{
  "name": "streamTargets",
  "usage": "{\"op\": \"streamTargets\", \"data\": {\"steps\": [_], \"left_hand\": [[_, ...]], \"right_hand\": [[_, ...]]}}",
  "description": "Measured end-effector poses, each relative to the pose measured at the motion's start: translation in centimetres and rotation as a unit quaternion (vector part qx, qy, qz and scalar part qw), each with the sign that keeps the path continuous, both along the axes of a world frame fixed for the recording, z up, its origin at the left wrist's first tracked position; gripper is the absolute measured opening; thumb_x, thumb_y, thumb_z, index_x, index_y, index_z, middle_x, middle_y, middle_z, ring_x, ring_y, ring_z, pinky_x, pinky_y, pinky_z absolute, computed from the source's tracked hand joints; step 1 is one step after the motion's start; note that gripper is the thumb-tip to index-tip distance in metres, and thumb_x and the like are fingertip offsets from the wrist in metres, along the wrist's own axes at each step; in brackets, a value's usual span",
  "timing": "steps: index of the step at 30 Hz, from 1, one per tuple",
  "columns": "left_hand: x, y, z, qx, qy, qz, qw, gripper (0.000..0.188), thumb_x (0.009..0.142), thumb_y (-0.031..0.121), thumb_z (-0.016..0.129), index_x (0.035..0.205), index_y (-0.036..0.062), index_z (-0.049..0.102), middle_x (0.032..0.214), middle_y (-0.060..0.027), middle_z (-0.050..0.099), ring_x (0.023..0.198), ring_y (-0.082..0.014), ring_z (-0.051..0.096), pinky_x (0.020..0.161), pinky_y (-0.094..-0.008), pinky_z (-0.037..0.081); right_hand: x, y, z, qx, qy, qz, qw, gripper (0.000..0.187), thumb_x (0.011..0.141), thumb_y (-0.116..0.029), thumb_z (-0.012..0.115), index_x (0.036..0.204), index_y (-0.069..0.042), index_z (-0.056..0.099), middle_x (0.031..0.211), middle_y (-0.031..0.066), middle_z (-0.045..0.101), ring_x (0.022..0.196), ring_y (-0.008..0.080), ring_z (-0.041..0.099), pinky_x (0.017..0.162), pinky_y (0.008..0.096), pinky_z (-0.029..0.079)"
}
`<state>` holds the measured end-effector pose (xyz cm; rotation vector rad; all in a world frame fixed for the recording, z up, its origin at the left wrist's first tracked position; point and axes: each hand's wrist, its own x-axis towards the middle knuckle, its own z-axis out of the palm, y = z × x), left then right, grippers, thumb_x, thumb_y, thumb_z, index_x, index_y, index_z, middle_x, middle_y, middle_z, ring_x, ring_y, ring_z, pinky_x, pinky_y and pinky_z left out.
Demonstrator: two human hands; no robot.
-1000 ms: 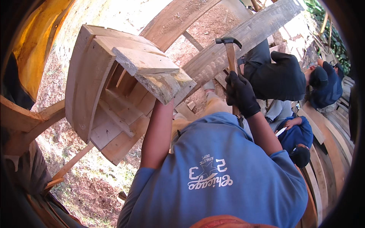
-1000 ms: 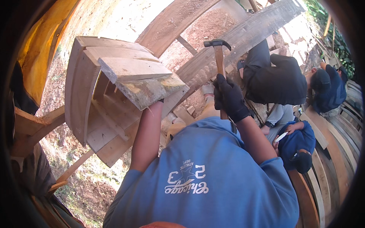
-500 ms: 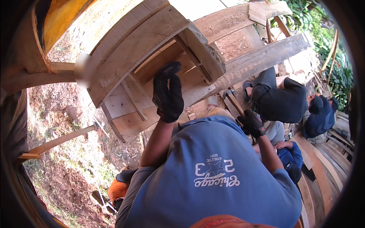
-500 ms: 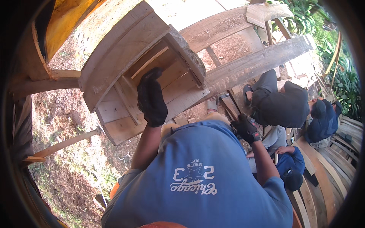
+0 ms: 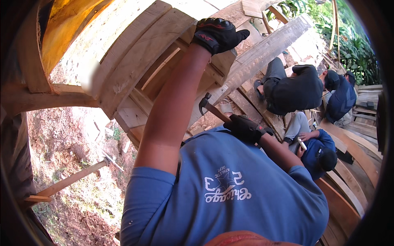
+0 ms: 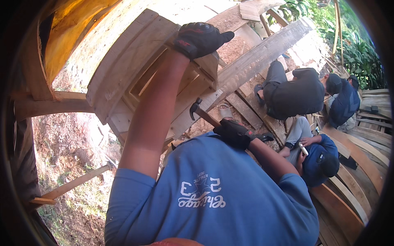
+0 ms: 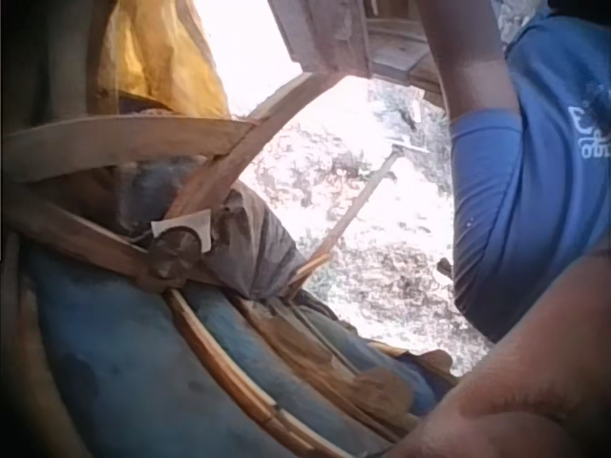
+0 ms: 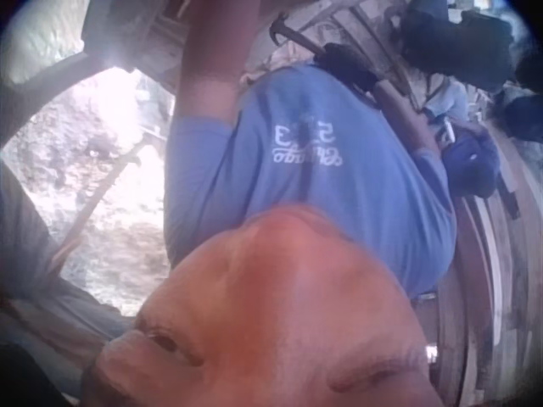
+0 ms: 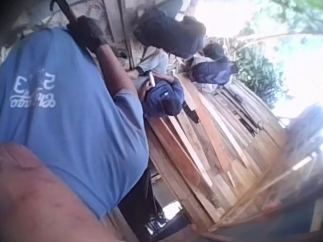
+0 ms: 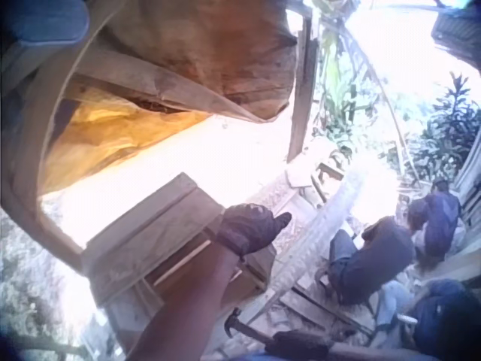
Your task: The person nails wooden planks together to assemble a wooden box-like structure using a hammer.
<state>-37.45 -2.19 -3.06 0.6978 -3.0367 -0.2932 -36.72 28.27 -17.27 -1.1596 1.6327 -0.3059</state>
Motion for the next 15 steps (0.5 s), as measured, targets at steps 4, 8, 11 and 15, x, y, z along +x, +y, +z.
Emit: {"op": "streamTargets", "data": {"steps": [4, 8, 11, 15], "left_hand": [[0.0, 0.2, -0.2, 0.001, -0.009, 0.048, 0.999, 0.074, 0.105, 0.073, 0.036, 0.107, 0.0165, 0.085, 0.116, -0.0127, 0.08, 0.116, -0.0351, 0.073, 0.107, -0.0477, 0.052], [0.1, -0.4, -1.0, -0.019, 0.012, 0.013, 1.0, 0.076, 0.106, 0.074, 0.035, 0.103, 0.0171, 0.085, 0.106, -0.0142, 0.081, 0.106, -0.0364, 0.075, 0.101, -0.0482, 0.055], [-0.6, -0.2, -1.1, -0.018, 0.032, 0.014, 0.999, 0.079, 0.106, 0.074, 0.034, 0.104, 0.0126, 0.084, 0.107, -0.0168, 0.08, 0.108, -0.0385, 0.075, 0.102, -0.0491, 0.055], [-0.1, -0.6, -1.4, -0.009, 0.02, 0.021, 1.0, 0.081, 0.108, 0.072, 0.033, 0.108, 0.0083, 0.082, 0.111, -0.0209, 0.079, 0.111, -0.0407, 0.073, 0.103, -0.0504, 0.054]], "right_hand": [[-0.6, -2.2, 2.1, 0.08, -0.157, -0.127, 0.976, 0.046, 0.104, -0.048, 0.068, 0.11, -0.002, 0.068, 0.083, 0.0084, 0.063, 0.063, 0.0169, 0.063, 0.056, 0.0369, 0.052], [0.3, -3.8, 3.2, 0.07, -0.159, -0.222, 0.96, 0.039, 0.105, -0.043, 0.068, 0.113, -0.004, 0.067, 0.075, 0.0028, 0.059, 0.053, 0.0106, 0.056, 0.045, 0.0311, 0.046], [1.8, -0.8, -2.1, -0.187, -0.014, 0.04, 0.981, 0.051, 0.103, -0.041, 0.071, 0.14, -0.007, 0.067, 0.082, 0.0096, 0.068, 0.07, 0.0184, 0.069, 0.063, 0.038, 0.058], [-1.9, -3.5, 2.0, 0.092, -0.183, -0.189, 0.961, 0.064, 0.101, -0.042, 0.072, 0.155, -0.011, 0.059, 0.083, 0.0089, 0.069, 0.064, 0.0133, 0.069, 0.054, 0.0329, 0.057]]}}
